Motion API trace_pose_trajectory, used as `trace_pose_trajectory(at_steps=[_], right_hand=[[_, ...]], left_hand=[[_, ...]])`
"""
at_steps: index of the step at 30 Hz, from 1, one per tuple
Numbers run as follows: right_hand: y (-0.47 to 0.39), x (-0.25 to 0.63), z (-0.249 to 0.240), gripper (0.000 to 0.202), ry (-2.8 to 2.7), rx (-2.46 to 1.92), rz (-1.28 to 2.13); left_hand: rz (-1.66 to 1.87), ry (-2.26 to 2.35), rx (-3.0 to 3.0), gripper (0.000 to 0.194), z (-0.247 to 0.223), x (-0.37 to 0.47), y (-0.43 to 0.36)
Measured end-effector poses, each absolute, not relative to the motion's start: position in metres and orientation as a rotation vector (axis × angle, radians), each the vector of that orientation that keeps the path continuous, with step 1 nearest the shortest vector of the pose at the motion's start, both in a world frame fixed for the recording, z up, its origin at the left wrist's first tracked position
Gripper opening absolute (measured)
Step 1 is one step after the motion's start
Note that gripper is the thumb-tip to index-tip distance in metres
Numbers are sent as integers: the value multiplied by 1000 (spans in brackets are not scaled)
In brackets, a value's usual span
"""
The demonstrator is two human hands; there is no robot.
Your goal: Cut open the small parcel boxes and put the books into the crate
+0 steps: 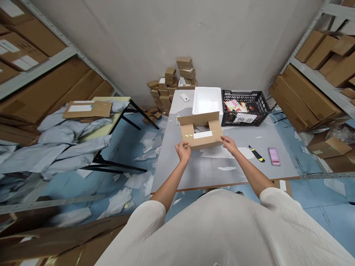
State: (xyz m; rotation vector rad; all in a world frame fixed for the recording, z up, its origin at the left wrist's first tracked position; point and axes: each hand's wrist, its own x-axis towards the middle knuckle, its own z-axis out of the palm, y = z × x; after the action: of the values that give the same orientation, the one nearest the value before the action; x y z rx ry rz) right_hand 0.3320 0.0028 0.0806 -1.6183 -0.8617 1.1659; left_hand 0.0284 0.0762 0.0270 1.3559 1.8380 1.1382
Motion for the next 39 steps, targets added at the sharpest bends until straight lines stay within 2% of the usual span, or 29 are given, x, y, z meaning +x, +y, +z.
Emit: trace_pose_trajectory(at_steps=[8, 14, 31, 39], right_hand=[[-46, 377, 90, 50, -822, -1533, 1135], [-95, 440, 99, 59, -831, -1496, 1042], [-274, 679, 96, 69, -495, -1556, 637], [-369, 745, 82, 61, -176, -1556, 408]], left_hand=[[1143, 1733, 1448, 19, 46, 71, 40], [1184, 1631, 1554, 20, 64, 135, 10], [919, 1226, 1792, 18, 73, 448, -62], [747, 791, 1934, 24, 71, 612, -88]])
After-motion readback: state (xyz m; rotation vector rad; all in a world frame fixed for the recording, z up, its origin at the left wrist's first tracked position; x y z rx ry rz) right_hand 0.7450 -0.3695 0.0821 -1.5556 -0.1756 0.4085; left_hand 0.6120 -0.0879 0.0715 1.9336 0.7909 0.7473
